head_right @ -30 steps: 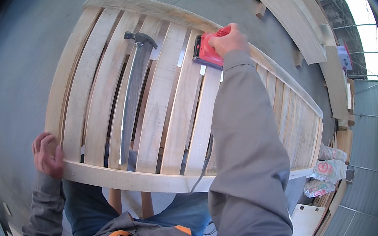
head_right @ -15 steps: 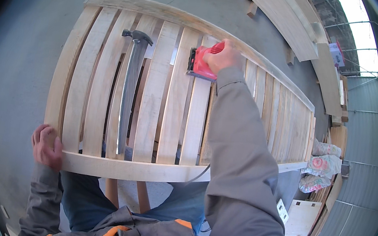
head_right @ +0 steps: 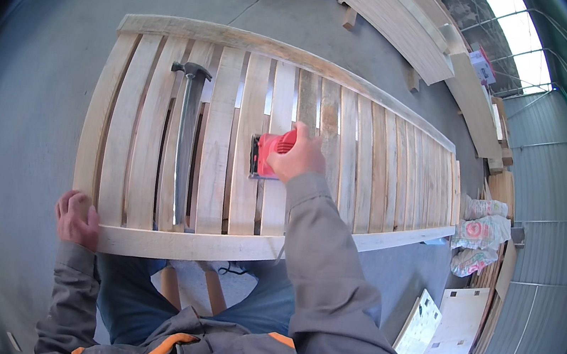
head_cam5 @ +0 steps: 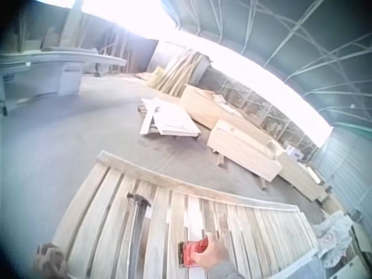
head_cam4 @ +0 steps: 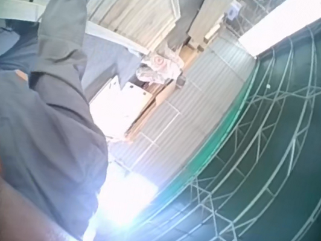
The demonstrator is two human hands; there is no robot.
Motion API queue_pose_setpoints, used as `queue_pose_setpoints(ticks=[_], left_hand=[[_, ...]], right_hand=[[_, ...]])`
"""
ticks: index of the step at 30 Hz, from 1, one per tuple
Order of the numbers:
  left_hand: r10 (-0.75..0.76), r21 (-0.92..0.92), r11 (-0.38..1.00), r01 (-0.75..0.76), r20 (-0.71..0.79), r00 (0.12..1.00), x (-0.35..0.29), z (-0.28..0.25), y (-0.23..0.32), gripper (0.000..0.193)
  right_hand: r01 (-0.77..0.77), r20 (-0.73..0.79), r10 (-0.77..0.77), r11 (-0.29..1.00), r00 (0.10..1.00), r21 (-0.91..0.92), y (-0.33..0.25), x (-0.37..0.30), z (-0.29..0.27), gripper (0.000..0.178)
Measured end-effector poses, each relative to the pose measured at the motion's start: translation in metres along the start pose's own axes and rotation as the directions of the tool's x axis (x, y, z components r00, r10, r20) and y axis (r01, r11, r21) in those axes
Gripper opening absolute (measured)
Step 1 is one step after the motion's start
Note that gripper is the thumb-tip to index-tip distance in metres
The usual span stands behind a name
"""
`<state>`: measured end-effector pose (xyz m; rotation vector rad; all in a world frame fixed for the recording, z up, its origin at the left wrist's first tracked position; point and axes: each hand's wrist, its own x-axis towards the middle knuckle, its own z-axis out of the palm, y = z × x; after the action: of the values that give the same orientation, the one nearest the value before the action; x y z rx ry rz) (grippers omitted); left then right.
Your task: The person uses a red electric sander to smooth the surface of a wooden slatted structure. The sander is moved back and forth across the slats while the person holds the structure steady with the other hand.
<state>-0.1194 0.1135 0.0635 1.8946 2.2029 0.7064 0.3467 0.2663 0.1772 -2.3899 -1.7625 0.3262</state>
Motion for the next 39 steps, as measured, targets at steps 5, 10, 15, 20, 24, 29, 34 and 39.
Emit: queue_pose_setpoints(ticks=[5,10,15,20,24,29,34,39], left_hand=[[0.001,-0.001,1.0,-0.001,0.001,1.0,-0.001,0.002,-0.002,0.034],[-0.001,0.007,1.0,0.001,0.01,1.0,-0.002,0.003,-0.003,0.037],[0.014,0.014,1.0,-0.014,0.0,1.0,-0.001,0.004,-0.005,0.039],[0.014,0.017,1.0,-0.014,0.001,1.0,0.0,0.003,-0.003,0.039],[0.007,0.016,1.0,-0.007,0.019,1.0,0.003,0.001,0.0,0.038],[-0.014,0.015,1.0,0.014,0.021,1.0,0.001,-0.001,0.003,0.039],[-0.006,0.024,1.0,0.005,0.032,0.999,0.003,-0.001,0.003,0.039],[0.006,0.021,1.0,-0.007,0.025,1.0,0.0,-0.002,0.001,0.04]], right_hand=[[0.015,-0.06,-0.015,1.0,0.998,0.005,0.011,0.0,0.002,0.08],[0.054,-0.078,-0.052,0.998,0.996,0.022,0.007,0.048,0.004,0.082],[0.015,-0.115,-0.02,0.999,0.993,-0.043,-0.008,0.097,0.007,0.081],[0.033,-0.098,-0.037,0.999,0.995,-0.034,-0.016,0.143,0.006,0.083],[0.083,-0.103,-0.085,0.996,0.991,-0.023,-0.019,0.179,0.004,0.084],[0.085,-0.077,-0.087,0.996,0.993,-0.029,-0.036,0.212,0.0,0.076],[0.112,-0.067,-0.112,0.994,0.991,-0.009,-0.035,0.249,-0.002,0.075],[0.119,-0.08,-0.119,0.993,0.99,-0.008,-0.04,0.248,0.0,0.076]])
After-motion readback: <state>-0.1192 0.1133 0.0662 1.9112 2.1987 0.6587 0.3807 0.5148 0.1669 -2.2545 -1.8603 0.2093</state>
